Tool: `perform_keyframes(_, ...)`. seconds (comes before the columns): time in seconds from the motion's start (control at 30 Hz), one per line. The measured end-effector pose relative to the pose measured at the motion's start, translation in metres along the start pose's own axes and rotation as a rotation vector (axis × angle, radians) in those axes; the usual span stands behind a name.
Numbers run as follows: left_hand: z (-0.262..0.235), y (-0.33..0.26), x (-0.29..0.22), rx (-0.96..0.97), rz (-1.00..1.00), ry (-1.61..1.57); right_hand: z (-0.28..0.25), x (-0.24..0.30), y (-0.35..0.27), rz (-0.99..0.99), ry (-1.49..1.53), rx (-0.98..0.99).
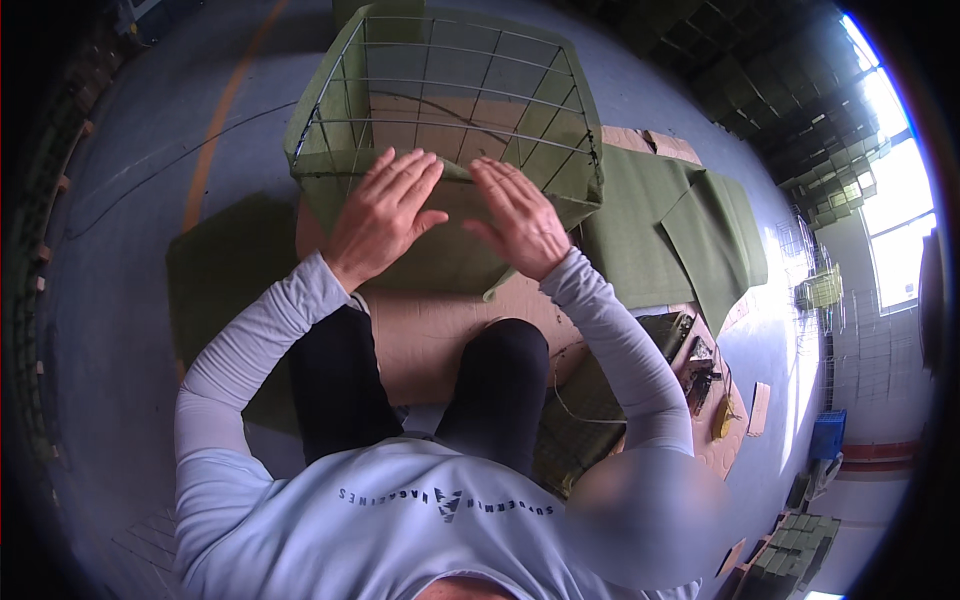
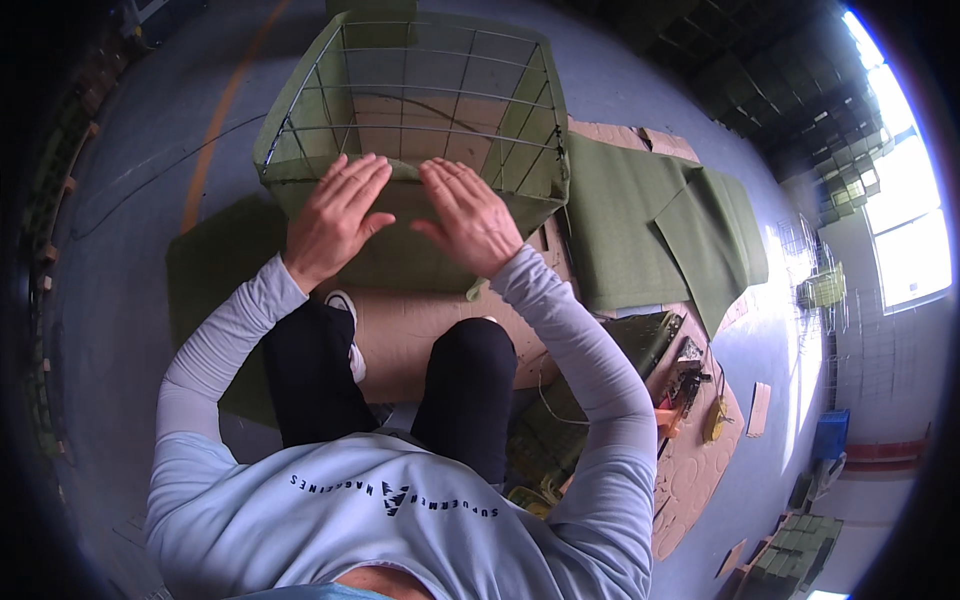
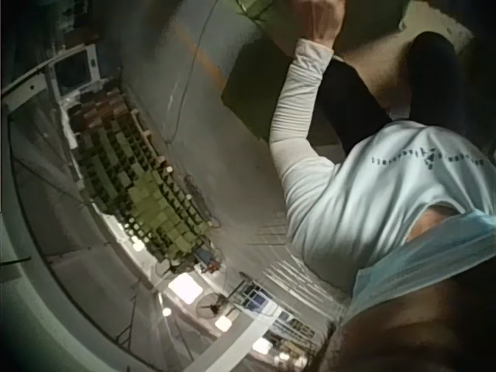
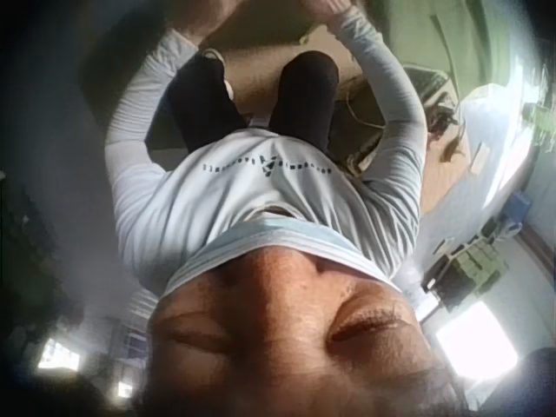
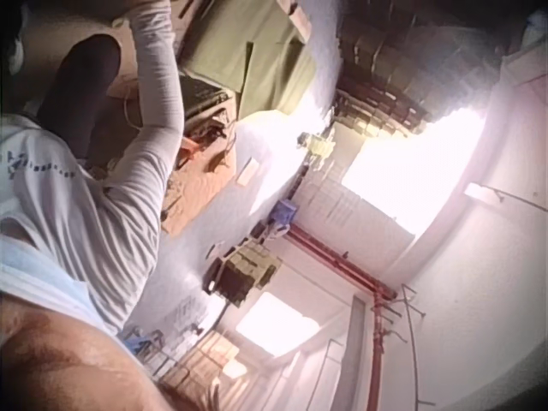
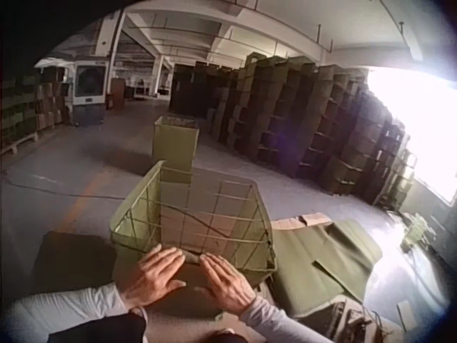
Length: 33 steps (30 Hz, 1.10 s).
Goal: Applying hot glue and fitting green fabric onto a wire frame to construct a storage bin.
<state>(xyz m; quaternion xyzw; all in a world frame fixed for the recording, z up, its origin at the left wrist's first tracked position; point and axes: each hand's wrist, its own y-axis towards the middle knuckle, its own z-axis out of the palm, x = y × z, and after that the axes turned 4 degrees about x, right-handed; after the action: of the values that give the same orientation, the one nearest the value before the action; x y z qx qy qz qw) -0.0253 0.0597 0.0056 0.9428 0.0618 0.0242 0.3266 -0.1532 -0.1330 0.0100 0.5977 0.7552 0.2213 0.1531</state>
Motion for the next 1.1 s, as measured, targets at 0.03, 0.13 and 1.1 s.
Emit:
perform_keyframes(0.03,0.004,-0.006,0.000,0.002,-0.004,0.001,0.011,0.008,0.008,-0.055,-0.031,0.039)
perform_keyframes(0.13,0.014,-0.007,0.006,0.096,-0.062,-0.036,0.014,0.012,0.027,0.110,-0.049,0.212)
perform_keyframes(1.1,-0.011,0.024,0.088,1.035,-0.362,-0.465,0.041,0.014,0.109,0.301,0.444,0.944)
